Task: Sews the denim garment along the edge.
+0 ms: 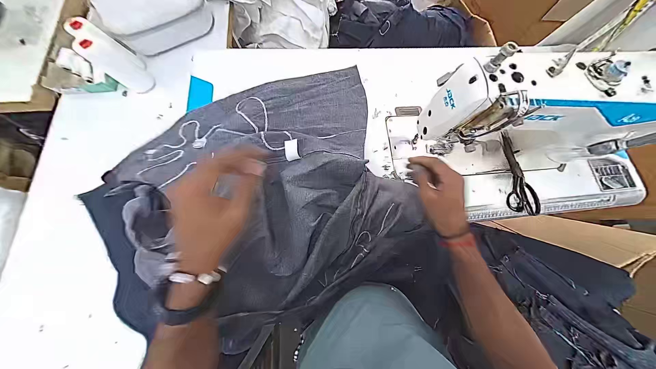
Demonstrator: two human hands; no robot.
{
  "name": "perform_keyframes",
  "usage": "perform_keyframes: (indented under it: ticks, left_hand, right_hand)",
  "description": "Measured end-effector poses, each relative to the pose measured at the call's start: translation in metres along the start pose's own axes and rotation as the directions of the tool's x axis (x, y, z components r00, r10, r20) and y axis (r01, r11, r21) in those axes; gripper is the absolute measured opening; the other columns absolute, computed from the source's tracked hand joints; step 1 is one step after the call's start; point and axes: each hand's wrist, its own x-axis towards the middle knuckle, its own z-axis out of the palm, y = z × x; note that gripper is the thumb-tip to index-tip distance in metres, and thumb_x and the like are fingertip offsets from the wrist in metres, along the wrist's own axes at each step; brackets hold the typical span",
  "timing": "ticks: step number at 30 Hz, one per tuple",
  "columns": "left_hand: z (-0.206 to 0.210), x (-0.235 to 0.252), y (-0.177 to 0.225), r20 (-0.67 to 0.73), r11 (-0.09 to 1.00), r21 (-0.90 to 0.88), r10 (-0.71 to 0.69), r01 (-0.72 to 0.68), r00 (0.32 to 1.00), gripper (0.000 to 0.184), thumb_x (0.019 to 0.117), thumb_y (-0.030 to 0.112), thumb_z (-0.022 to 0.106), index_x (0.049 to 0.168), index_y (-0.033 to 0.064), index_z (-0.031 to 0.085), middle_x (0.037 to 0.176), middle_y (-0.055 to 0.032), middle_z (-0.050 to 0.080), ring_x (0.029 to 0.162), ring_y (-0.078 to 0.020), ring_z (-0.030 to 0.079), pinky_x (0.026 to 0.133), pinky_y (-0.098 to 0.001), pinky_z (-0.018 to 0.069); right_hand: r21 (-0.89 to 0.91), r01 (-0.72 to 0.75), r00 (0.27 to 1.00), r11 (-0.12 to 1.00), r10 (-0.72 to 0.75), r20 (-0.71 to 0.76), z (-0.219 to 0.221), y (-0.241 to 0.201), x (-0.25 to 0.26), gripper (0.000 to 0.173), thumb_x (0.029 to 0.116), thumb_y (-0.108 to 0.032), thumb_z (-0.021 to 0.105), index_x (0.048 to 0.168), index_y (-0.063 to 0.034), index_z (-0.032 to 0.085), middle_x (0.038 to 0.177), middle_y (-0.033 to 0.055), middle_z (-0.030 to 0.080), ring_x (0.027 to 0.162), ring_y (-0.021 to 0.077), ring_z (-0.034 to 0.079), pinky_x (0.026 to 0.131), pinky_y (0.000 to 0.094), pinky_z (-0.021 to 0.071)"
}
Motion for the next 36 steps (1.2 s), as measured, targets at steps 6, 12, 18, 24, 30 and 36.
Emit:
perform_keyframes:
  ticks: [6,12,18,24,30,36]
  left_hand:
    - [0.157,0.041,0.061,0.675,0.969,-0.222,0.076,0.104,0.734,0.037,0.1073,0.037,0.052,0.122,0.0056,0.065,0.096,-0.0125,0.072,0.084,-0.0259,0.07,0.079,-0.0516,0.0575]
    - [0.196,0.059,0.072,0.663,0.716,-0.497,-0.052,0.491,0.747,0.027,0.1,0.015,0.066,0.122,0.0005,0.06,0.106,-0.0113,0.073,0.09,-0.0156,0.072,0.085,-0.0348,0.0598]
    - [0.176,0.005,0.061,0.637,0.441,-0.628,-0.181,0.641,0.749,0.066,0.0876,0.001,0.076,0.145,0.0161,0.047,0.126,-0.0119,0.066,0.095,-0.021,0.071,0.078,-0.0361,0.0609]
    - [0.157,-0.019,0.079,0.715,0.399,-0.618,-0.074,0.678,0.695,0.093,0.0842,-0.011,0.072,0.16,0.025,0.032,0.145,-0.0108,0.056,0.103,-0.0219,0.068,0.078,-0.0341,0.0606]
    - [0.173,-0.01,0.059,0.754,0.367,-0.632,0.088,0.682,0.651,0.101,0.0822,-0.012,0.075,0.164,0.0233,0.026,0.153,-0.0133,0.049,0.109,-0.0283,0.069,0.086,-0.0406,0.0631]
    - [0.157,-0.009,0.069,0.791,0.437,-0.563,0.039,0.702,0.61,0.105,0.0807,-0.014,0.072,0.164,0.0282,0.025,0.153,-0.0086,0.049,0.107,-0.0214,0.067,0.079,-0.0319,0.0606]
  right_hand:
    - [-0.571,-0.422,0.896,0.704,0.421,-0.143,-0.148,0.089,-0.027,0.037,0.105,-0.02,0.05,0.133,-0.0007,0.063,0.128,0.0327,0.062,0.116,0.0511,0.062,0.095,0.0721,0.0463]
    - [-0.711,-0.418,0.826,0.566,0.563,-0.038,-0.17,0.134,-0.037,0.051,0.0996,-0.024,0.062,0.141,0.0028,0.049,0.128,0.0394,0.057,0.115,0.0616,0.056,0.089,0.0814,0.0403]
    - [0.118,-0.628,0.77,0.769,0.636,-0.053,-0.175,0.147,-0.065,0.033,0.0999,-0.011,0.061,0.13,-0.0038,0.05,0.103,0.008,0.074,0.082,0.0157,0.073,0.076,0.0343,0.0625]
    - [0.973,-0.232,0.936,-0.001,0.273,0.224,-0.15,0.121,-0.141,0.04,0.0947,-0.045,0.063,0.108,-0.0092,0.075,0.076,-0.003,0.068,0.05,0.0021,0.057,0.043,0.0173,0.0468]
    - [0.759,-0.607,0.793,0.237,0.112,0.599,-0.103,0.047,-0.118,0.018,0.0977,-0.033,0.069,0.104,-0.0158,0.069,0.078,-0.0024,0.065,0.052,0.001,0.056,0.042,0.0148,0.0444]
    - [0.559,-0.745,0.579,0.364,-0.064,0.813,-0.075,0.046,-0.076,0.017,0.1001,-0.026,0.069,0.098,-0.0152,0.055,0.079,-0.0015,0.061,0.055,0.0032,0.056,0.045,0.0167,0.0465]
